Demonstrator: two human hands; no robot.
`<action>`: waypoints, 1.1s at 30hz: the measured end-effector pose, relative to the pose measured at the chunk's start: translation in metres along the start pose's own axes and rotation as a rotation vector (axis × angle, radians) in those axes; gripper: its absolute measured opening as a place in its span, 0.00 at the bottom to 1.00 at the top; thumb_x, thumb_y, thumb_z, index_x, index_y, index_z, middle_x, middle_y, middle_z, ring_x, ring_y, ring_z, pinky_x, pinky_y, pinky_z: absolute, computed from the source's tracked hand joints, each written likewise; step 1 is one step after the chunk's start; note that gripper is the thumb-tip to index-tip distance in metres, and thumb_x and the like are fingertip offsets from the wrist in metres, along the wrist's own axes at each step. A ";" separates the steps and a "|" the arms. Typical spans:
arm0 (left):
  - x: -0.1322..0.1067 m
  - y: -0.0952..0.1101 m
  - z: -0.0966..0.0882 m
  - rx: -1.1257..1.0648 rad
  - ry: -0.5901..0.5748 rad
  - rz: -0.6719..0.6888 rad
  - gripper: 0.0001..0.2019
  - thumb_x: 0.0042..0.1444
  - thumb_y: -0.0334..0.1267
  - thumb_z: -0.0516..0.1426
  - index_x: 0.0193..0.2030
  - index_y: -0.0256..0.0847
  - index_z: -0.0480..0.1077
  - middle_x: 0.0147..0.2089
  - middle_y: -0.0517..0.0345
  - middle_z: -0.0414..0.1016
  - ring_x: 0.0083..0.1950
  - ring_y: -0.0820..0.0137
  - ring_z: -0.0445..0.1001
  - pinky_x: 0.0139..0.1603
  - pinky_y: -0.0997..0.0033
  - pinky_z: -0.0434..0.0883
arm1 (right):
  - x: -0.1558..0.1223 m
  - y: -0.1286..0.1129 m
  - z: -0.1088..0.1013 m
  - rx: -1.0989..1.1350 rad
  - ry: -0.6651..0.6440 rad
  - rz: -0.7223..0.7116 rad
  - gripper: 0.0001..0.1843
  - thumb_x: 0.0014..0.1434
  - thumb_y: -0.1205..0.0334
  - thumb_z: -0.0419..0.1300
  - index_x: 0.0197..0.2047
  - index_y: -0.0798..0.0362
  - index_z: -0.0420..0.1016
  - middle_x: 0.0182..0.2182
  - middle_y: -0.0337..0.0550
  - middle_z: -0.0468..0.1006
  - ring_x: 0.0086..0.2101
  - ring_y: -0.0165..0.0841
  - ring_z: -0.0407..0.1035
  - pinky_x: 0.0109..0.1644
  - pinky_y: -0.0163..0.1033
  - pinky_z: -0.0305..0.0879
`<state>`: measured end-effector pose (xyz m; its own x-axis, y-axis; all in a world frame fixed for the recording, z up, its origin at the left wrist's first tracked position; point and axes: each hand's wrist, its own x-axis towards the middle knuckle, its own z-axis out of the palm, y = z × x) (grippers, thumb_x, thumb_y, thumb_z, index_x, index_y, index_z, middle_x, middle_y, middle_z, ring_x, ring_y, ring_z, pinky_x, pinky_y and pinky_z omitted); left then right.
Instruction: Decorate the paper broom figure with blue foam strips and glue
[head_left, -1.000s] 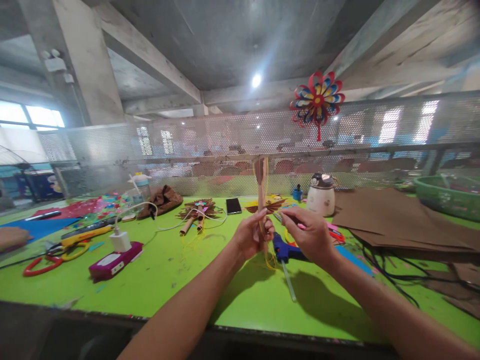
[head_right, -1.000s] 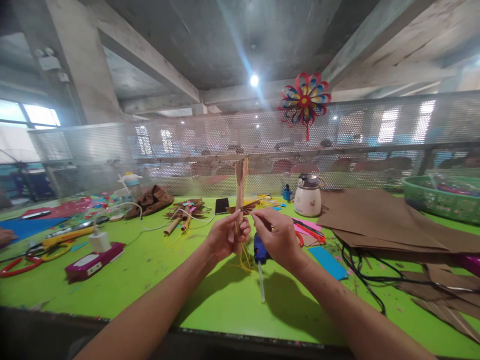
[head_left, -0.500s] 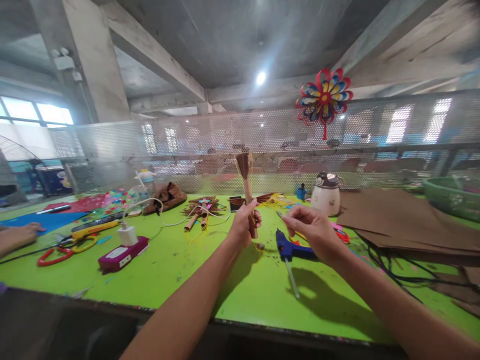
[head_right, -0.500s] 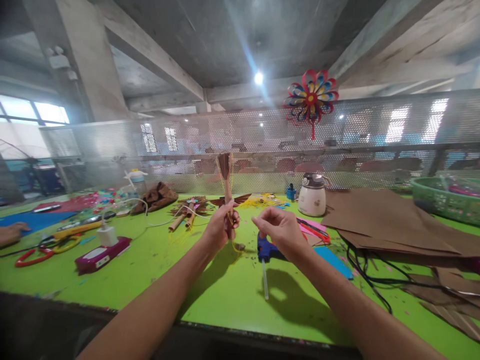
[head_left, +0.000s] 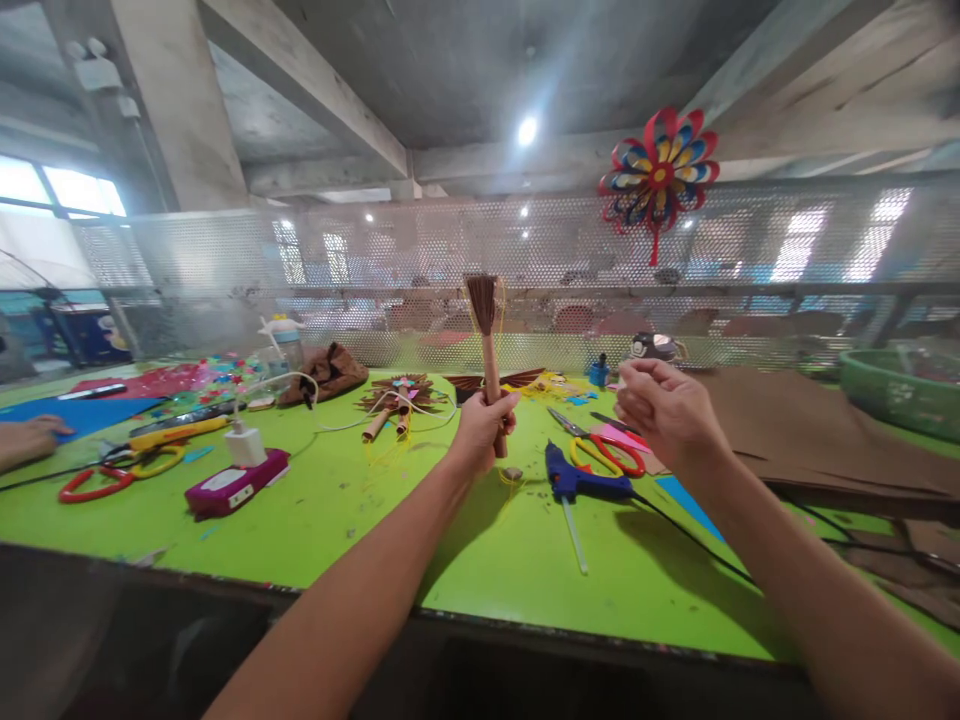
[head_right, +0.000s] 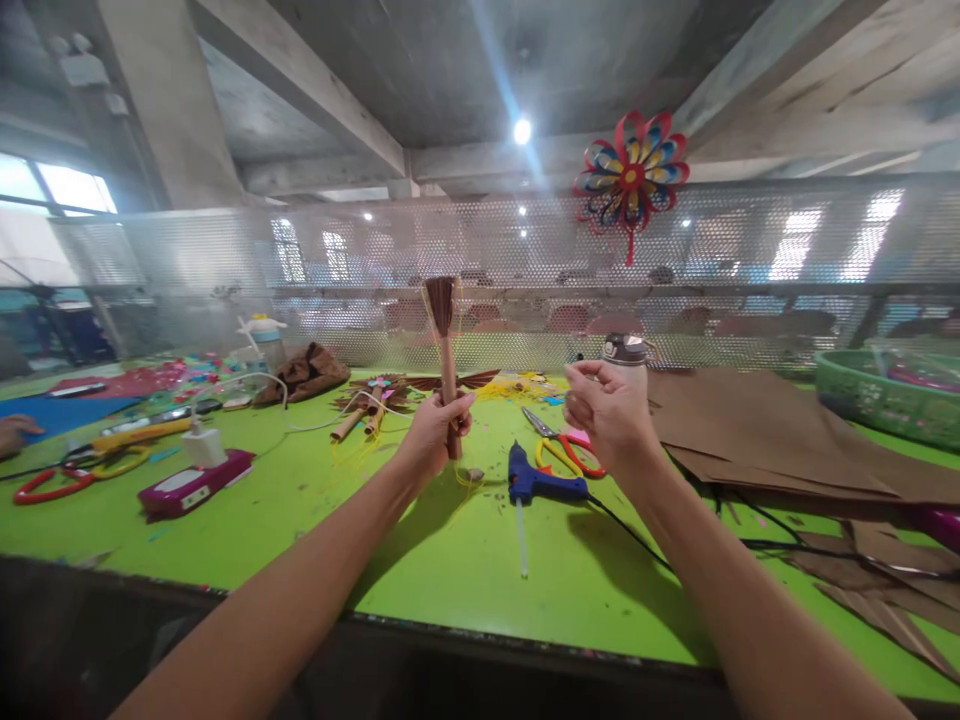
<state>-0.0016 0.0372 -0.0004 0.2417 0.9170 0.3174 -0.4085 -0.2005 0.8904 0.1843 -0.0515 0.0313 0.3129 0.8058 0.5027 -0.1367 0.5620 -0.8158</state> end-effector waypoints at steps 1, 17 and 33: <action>0.000 0.000 -0.001 -0.004 0.004 0.005 0.13 0.40 0.33 0.61 0.30 0.38 0.60 0.19 0.67 0.61 0.18 0.80 0.60 0.19 0.78 0.56 | 0.001 -0.001 -0.002 -0.013 0.033 -0.014 0.12 0.47 0.56 0.66 0.28 0.50 0.66 0.10 0.23 0.48 0.12 0.20 0.41 0.17 0.32 0.47; -0.003 0.003 0.003 0.011 -0.074 -0.103 0.08 0.44 0.33 0.60 0.28 0.36 0.63 0.21 0.61 0.67 0.23 0.76 0.66 0.25 0.75 0.63 | 0.037 0.041 -0.048 -0.501 0.168 -0.021 0.22 0.37 0.53 0.68 0.34 0.59 0.76 0.30 0.47 0.77 0.33 0.36 0.70 0.40 0.45 0.66; -0.013 0.004 0.011 -0.110 -0.194 -0.112 0.12 0.46 0.41 0.61 0.28 0.35 0.65 0.23 0.60 0.68 0.24 0.76 0.68 0.28 0.74 0.65 | -0.025 0.041 0.027 -0.639 -0.654 0.137 0.18 0.55 0.50 0.56 0.27 0.55 0.76 0.20 0.38 0.74 0.21 0.27 0.66 0.25 0.31 0.60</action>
<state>0.0028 0.0211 0.0029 0.4507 0.8459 0.2852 -0.4610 -0.0530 0.8858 0.1457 -0.0430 -0.0071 -0.2869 0.9119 0.2933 0.4718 0.4010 -0.7853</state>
